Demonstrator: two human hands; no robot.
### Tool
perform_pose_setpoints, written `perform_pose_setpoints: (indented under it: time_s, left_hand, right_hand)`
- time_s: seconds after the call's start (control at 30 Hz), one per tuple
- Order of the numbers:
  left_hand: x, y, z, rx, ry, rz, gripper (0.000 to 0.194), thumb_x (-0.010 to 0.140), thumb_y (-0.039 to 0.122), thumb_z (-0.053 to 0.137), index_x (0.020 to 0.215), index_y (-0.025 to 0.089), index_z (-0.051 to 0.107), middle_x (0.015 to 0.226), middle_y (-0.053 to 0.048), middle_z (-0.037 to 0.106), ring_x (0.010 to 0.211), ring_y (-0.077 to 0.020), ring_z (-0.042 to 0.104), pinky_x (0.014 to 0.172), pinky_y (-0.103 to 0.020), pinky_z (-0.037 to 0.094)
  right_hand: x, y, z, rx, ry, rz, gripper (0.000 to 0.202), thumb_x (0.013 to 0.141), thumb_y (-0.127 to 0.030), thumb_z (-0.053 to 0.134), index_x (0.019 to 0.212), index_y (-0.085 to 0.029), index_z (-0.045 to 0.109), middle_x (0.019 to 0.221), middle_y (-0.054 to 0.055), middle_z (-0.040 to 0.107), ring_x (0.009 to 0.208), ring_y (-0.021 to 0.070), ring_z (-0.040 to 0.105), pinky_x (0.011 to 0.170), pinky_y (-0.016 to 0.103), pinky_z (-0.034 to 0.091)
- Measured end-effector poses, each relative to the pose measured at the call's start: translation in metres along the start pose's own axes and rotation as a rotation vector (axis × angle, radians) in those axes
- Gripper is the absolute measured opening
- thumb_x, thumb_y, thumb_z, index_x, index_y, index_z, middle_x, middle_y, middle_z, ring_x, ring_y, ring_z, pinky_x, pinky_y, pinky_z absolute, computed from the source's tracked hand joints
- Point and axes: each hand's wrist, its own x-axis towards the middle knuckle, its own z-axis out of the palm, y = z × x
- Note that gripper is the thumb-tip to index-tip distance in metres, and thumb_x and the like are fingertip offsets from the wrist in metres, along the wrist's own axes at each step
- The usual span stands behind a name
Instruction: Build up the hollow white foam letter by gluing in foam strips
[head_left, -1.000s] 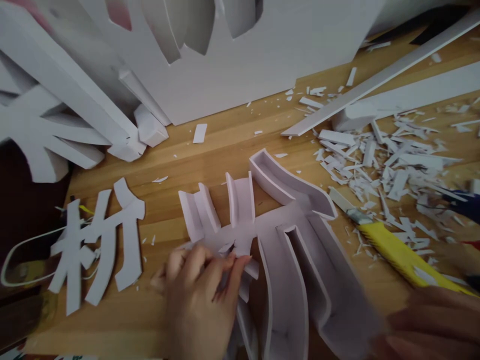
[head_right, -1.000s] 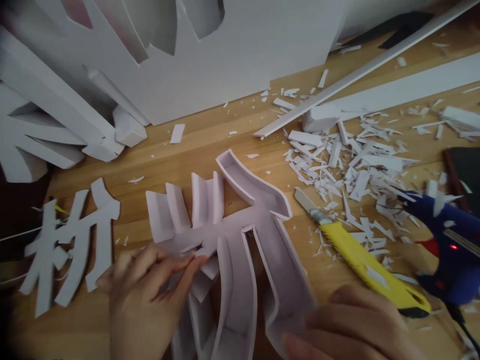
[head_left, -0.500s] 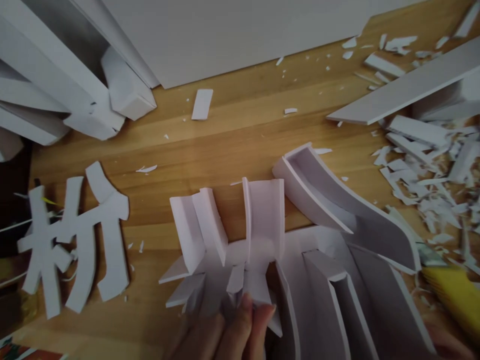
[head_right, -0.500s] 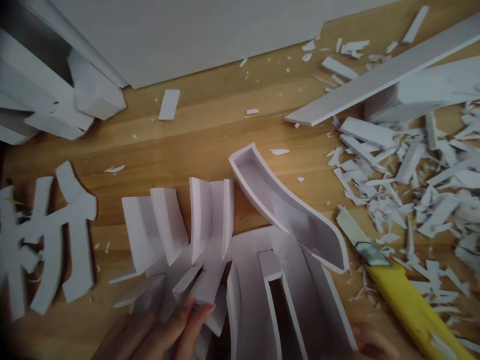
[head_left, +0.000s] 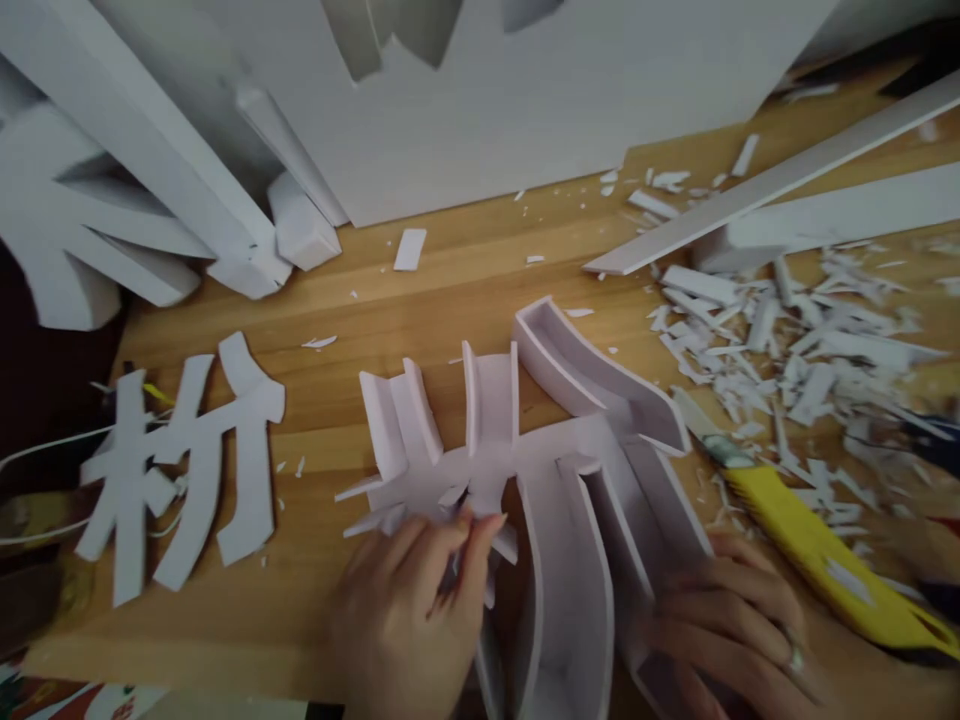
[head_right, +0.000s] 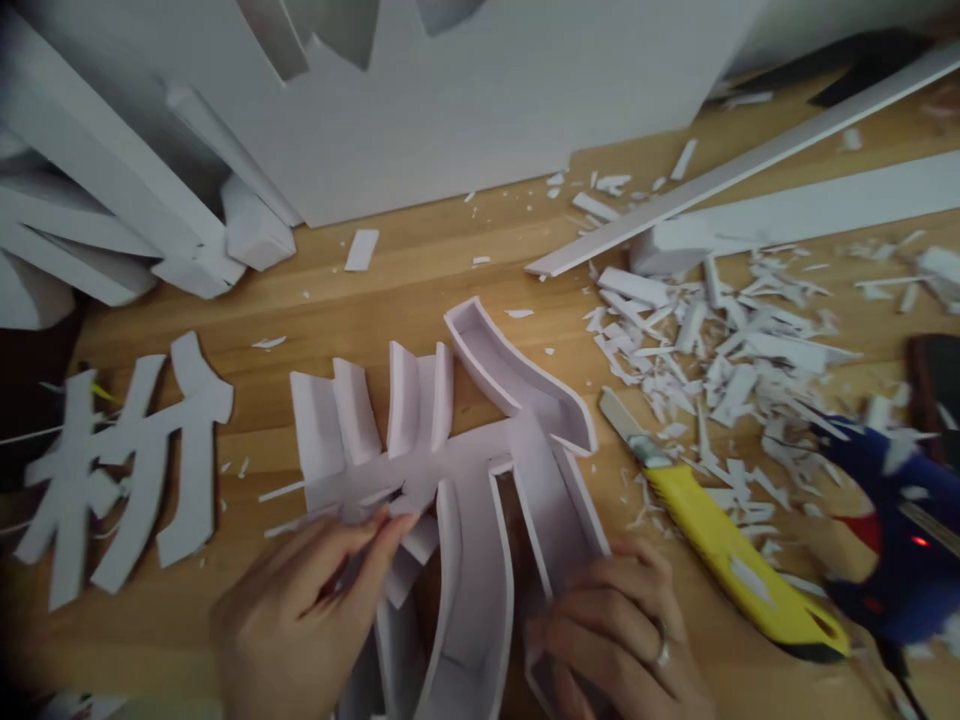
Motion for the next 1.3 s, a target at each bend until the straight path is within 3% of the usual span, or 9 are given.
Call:
perform_pose_setpoints:
  time_s: [0.13, 0.33, 0.5, 0.6, 0.67, 0.8, 0.97, 1.17, 1.3]
  left_hand:
    - [0.001, 0.000, 0.005, -0.054, 0.054, -0.043, 0.034, 0.093, 0.039, 0.070, 0.063, 0.023, 0.067, 0.061, 0.005, 0.071, 0.052, -0.0122, 0.062, 0.053, -0.026, 0.040]
    - [0.004, -0.001, 0.005, -0.009, -0.057, -0.244, 0.028, 0.084, 0.040, 0.075, 0.062, 0.024, 0.071, 0.061, 0.002, 0.070, 0.055, -0.0148, 0.057, 0.054, -0.027, 0.032]
    - [0.008, -0.001, -0.001, -0.031, -0.159, -0.259, 0.029, 0.088, 0.048, 0.065, 0.072, 0.025, 0.074, 0.071, -0.002, 0.072, 0.065, -0.0208, 0.061, 0.060, -0.029, 0.035]
    - [0.010, 0.001, -0.003, -0.007, -0.200, -0.204, 0.030, 0.092, 0.046, 0.060, 0.077, 0.022, 0.073, 0.082, -0.004, 0.073, 0.073, -0.0222, 0.063, 0.062, -0.030, 0.036]
    - [0.010, 0.004, -0.004, 0.003, -0.212, -0.170, 0.030, 0.094, 0.043, 0.059, 0.078, 0.021, 0.072, 0.085, -0.006, 0.072, 0.075, -0.0229, 0.064, 0.063, -0.030, 0.036]
    - [0.010, 0.009, -0.009, 0.040, -0.233, -0.121, 0.030, 0.095, 0.039, 0.056, 0.079, 0.019, 0.072, 0.086, -0.007, 0.072, 0.079, -0.0245, 0.065, 0.064, -0.031, 0.037]
    - [0.024, 0.005, -0.016, 0.059, -0.325, 0.044, 0.027, 0.099, 0.033, 0.053, 0.095, 0.019, 0.076, 0.096, -0.007, 0.071, 0.085, -0.0215, 0.067, 0.071, -0.030, 0.043]
    - [0.050, 0.000, -0.023, 0.100, -0.531, 0.387, 0.017, 0.098, 0.023, 0.059, 0.088, 0.018, 0.071, 0.098, -0.003, 0.069, 0.088, -0.0178, 0.064, 0.080, -0.033, 0.050]
    - [0.051, -0.007, -0.022, 0.140, -0.566, 0.504, 0.014, 0.097, 0.017, 0.057, 0.088, 0.016, 0.067, 0.096, -0.003, 0.069, 0.094, -0.0190, 0.064, 0.086, -0.038, 0.052]
  right_hand:
    - [0.004, -0.010, -0.006, -0.056, 0.124, -0.088, 0.018, 0.091, -0.006, 0.056, 0.094, -0.020, 0.066, 0.080, 0.000, 0.070, 0.083, 0.0185, 0.059, 0.094, 0.038, 0.045]
    - [-0.053, -0.004, -0.038, -0.186, 0.311, -0.034, 0.015, 0.093, -0.011, 0.065, 0.084, -0.022, 0.061, 0.073, -0.002, 0.062, 0.072, 0.0161, 0.058, 0.083, 0.038, 0.047]
    - [-0.073, 0.022, -0.075, -0.449, 0.551, 0.535, 0.033, 0.099, -0.044, 0.057, 0.073, -0.024, 0.052, 0.070, 0.003, 0.055, 0.066, 0.0202, 0.051, 0.065, 0.036, 0.037]
    - [-0.062, 0.047, -0.090, -0.590, 0.488, 0.735, 0.065, 0.084, -0.079, 0.052, 0.092, -0.017, 0.064, 0.087, 0.015, 0.066, 0.078, 0.0299, 0.059, 0.072, 0.042, 0.043]
    - [-0.050, 0.061, -0.094, -0.605, 0.430, 0.755, 0.078, 0.082, -0.085, 0.042, 0.099, -0.015, 0.069, 0.095, 0.019, 0.068, 0.091, 0.0352, 0.060, 0.082, 0.048, 0.044]
    - [-0.030, 0.076, -0.090, -0.551, 0.365, 0.781, 0.075, 0.082, -0.085, 0.034, 0.083, -0.019, 0.071, 0.088, 0.016, 0.067, 0.089, 0.0353, 0.058, 0.082, 0.049, 0.043]
    - [-0.025, 0.068, -0.093, -0.467, 0.371, 0.820, 0.053, 0.075, -0.077, 0.043, 0.058, -0.028, 0.048, 0.064, 0.013, 0.056, 0.073, 0.0337, 0.056, 0.069, 0.047, 0.042]
    - [-0.045, 0.036, -0.105, -0.114, 0.351, 0.883, 0.057, 0.075, -0.077, 0.053, 0.071, -0.022, 0.065, 0.057, 0.007, 0.063, 0.052, 0.0261, 0.061, 0.054, 0.039, 0.046]
    - [-0.050, 0.022, -0.100, 0.208, 0.490, 0.843, 0.050, 0.075, -0.072, 0.070, 0.075, -0.021, 0.066, 0.056, 0.001, 0.061, 0.044, 0.0161, 0.053, 0.046, 0.029, 0.039]
